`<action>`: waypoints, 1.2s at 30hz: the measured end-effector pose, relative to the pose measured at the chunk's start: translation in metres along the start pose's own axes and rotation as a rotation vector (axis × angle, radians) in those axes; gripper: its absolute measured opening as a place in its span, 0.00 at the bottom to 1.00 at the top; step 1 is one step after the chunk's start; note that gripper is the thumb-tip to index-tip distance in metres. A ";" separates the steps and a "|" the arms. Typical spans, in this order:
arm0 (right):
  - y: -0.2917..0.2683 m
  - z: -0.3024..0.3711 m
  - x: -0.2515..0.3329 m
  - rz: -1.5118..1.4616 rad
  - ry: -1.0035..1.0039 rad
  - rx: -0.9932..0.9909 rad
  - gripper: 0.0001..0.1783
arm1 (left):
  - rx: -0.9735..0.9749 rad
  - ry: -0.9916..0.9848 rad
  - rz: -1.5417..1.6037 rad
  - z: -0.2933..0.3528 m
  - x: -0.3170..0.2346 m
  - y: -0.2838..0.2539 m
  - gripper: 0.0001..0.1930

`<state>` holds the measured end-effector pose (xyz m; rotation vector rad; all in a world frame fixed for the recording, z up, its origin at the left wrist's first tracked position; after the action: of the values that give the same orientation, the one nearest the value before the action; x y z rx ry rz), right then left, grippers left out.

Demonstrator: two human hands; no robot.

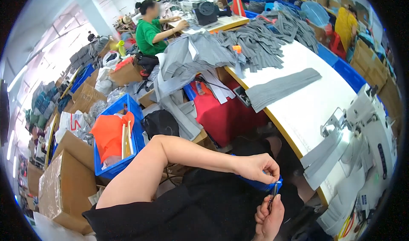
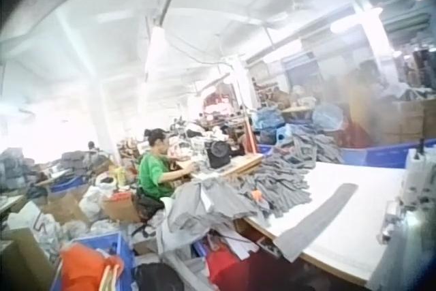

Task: Trimming loose threads and excess material from a blue zippered pouch using thread snips.

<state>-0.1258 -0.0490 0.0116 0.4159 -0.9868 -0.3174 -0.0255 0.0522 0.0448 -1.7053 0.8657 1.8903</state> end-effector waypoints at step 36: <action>0.055 0.038 0.086 0.791 -0.721 -0.144 0.15 | -0.008 0.416 0.012 0.064 -0.095 -0.009 0.11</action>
<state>-0.1100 -0.0461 0.1192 -0.2669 -1.7277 0.2058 -0.0514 0.1116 0.1393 -2.1434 1.0194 1.5679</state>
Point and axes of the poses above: each hand's wrist, its own z-axis away from the middle knuckle, its own y-axis out of the palm, x = y × z, the point moved 9 cm from there along -z, towards the middle knuckle, and after that the axes turned 3 degrees about z, right-handed, at the moved point
